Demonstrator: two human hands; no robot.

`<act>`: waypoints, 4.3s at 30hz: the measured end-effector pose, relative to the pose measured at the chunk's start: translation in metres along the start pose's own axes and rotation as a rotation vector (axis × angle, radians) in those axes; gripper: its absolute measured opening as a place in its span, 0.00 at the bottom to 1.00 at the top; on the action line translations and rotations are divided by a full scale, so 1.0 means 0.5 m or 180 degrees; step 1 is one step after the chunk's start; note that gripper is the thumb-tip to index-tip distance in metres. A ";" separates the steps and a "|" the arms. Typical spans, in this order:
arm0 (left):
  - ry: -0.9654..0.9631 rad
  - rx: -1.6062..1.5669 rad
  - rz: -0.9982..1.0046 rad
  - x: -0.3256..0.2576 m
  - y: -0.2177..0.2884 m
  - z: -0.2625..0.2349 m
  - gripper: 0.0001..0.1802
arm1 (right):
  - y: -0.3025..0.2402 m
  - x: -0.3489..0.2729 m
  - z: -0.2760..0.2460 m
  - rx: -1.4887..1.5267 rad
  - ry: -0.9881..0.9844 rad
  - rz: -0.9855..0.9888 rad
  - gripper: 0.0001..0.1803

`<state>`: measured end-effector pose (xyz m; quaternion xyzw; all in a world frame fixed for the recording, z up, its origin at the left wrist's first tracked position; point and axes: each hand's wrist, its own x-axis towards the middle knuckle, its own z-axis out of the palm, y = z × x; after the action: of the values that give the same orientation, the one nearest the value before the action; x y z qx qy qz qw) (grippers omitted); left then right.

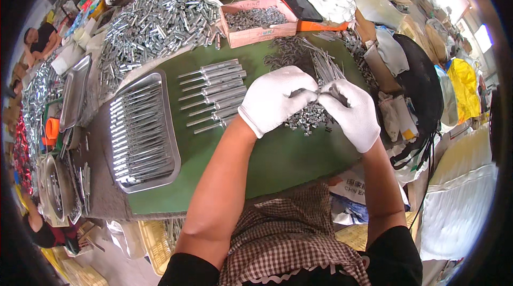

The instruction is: The person assembles metal components by hand, inserting small metal clips and pins into cylindrical sleeves. The person then bundles the assembled sleeves together and inserts long metal rods into them.

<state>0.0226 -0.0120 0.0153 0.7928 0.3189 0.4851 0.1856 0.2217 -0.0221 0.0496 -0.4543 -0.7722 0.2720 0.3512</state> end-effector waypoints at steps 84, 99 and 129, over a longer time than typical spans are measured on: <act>0.0773 0.0592 -0.0447 0.007 0.005 0.008 0.04 | 0.015 0.081 0.005 0.1207 -0.0832 0.1122 0.09; 0.0069 0.1461 -0.0360 -0.045 0.115 -0.012 0.07 | 0.012 -0.025 0.025 0.0910 -0.0685 0.0198 0.11; -0.0359 0.2050 -0.1351 -0.065 0.032 -0.005 0.07 | 0.048 -0.048 0.048 0.0221 0.0316 -0.0028 0.11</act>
<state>0.0149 -0.0463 0.0050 0.7524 0.6010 0.2666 0.0406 0.2230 -0.0357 0.0101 -0.4514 -0.7459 0.2743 0.4058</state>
